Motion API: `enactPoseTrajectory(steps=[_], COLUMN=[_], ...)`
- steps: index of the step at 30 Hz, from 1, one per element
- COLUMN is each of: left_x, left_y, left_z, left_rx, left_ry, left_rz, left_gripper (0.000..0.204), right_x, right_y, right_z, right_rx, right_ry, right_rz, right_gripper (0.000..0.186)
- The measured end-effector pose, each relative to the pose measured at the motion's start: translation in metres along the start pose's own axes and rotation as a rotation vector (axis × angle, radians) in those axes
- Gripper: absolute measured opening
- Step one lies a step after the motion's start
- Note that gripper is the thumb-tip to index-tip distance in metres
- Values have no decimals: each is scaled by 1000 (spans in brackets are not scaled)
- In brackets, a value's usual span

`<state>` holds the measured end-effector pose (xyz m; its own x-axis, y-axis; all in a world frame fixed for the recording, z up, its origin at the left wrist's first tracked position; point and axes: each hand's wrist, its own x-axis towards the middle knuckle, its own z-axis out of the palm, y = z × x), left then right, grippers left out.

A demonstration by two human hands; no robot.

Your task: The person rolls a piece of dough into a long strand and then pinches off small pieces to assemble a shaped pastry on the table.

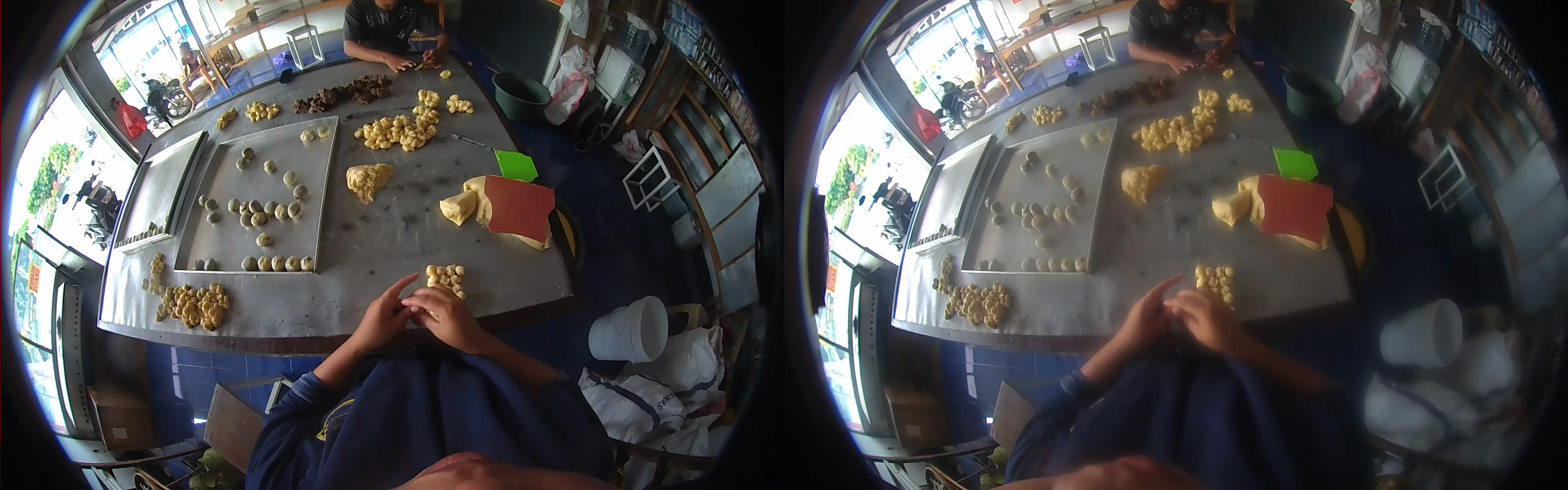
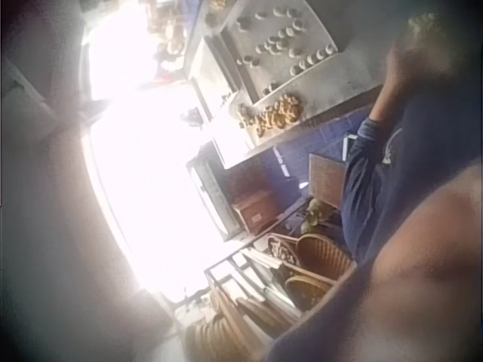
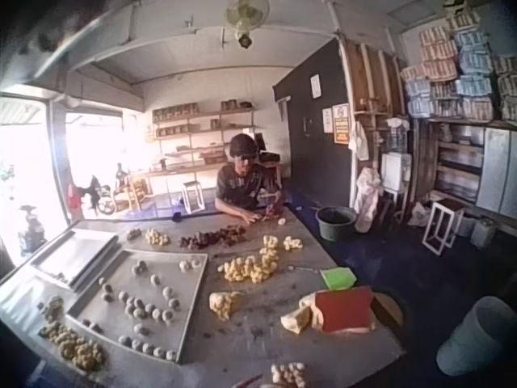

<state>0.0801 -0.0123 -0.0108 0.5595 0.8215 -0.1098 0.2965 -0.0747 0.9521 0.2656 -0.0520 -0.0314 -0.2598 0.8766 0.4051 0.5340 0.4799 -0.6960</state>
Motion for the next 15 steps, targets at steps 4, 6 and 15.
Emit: enactPoseTrajectory(steps=[4,6,15], left_x=[-2,-5,-43], left_y=[-17,-33,-70], left_z=[2,0,-42], left_rx=[-46,-98,156], left_ry=[62,128,499], left_rz=[83,101,165], left_gripper=[54,52,43], right_x=[3,0,-13], right_y=[5,19,81], right_z=[-4,-12,-55], right_rx=[44,79,-158], right_ry=[101,189,256], right_rz=[135,202,233], right_gripper=[21,16,21])
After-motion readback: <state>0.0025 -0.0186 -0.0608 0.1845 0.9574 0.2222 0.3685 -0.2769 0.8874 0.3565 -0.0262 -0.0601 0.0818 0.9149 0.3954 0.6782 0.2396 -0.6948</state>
